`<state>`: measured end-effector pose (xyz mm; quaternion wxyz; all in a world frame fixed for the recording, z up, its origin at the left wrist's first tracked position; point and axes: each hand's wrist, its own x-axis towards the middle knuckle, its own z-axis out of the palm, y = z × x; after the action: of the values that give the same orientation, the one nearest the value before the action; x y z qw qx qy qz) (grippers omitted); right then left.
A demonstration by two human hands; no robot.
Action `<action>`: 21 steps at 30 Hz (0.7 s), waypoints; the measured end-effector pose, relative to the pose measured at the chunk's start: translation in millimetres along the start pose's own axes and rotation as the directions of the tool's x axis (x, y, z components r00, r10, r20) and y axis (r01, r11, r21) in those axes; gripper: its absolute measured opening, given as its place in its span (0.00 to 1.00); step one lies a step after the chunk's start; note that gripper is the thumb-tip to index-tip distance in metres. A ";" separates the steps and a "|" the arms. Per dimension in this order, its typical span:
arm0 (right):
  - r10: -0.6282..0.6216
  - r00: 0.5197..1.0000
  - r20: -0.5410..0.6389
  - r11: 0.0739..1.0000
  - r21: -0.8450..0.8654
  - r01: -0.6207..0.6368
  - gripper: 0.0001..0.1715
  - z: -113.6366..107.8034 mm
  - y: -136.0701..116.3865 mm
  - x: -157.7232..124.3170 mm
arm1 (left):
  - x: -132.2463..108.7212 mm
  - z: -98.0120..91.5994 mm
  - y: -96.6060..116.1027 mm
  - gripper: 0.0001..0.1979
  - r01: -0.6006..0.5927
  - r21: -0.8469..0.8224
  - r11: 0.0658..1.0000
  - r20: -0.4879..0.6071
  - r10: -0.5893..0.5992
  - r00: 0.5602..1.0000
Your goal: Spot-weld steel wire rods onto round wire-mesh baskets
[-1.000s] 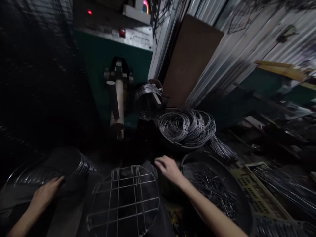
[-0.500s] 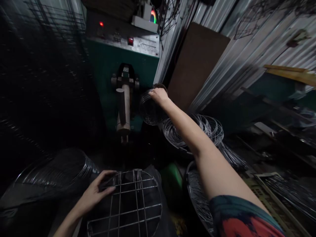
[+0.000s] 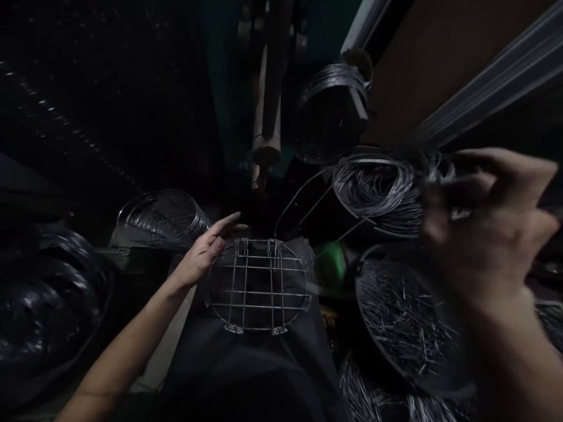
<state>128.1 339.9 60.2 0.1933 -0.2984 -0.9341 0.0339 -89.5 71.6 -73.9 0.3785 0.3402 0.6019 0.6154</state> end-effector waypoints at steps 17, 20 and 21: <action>0.301 0.938 0.171 0.913 0.233 -0.335 0.25 131.3 -69.8 -142.4 | -11.9 -12.2 -48.9 0.15 0.050 0.690 0.722 -0.232 0.155 0.960; 0.304 0.935 0.184 0.916 0.214 -0.339 0.24 131.5 -66.9 -146.9 | -13.0 -10.4 -49.8 0.17 0.029 0.740 0.672 -0.197 0.175 0.965; 0.300 0.935 0.191 0.915 0.220 -0.339 0.24 132.3 -65.9 -148.5 | -12.9 -10.6 -50.8 0.17 0.022 0.764 0.645 -0.182 0.182 0.966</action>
<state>152.8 208.0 -100.7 0.1487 -0.4172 -0.8728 0.2049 -89.7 54.6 -124.6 0.0971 0.4160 0.8297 0.3593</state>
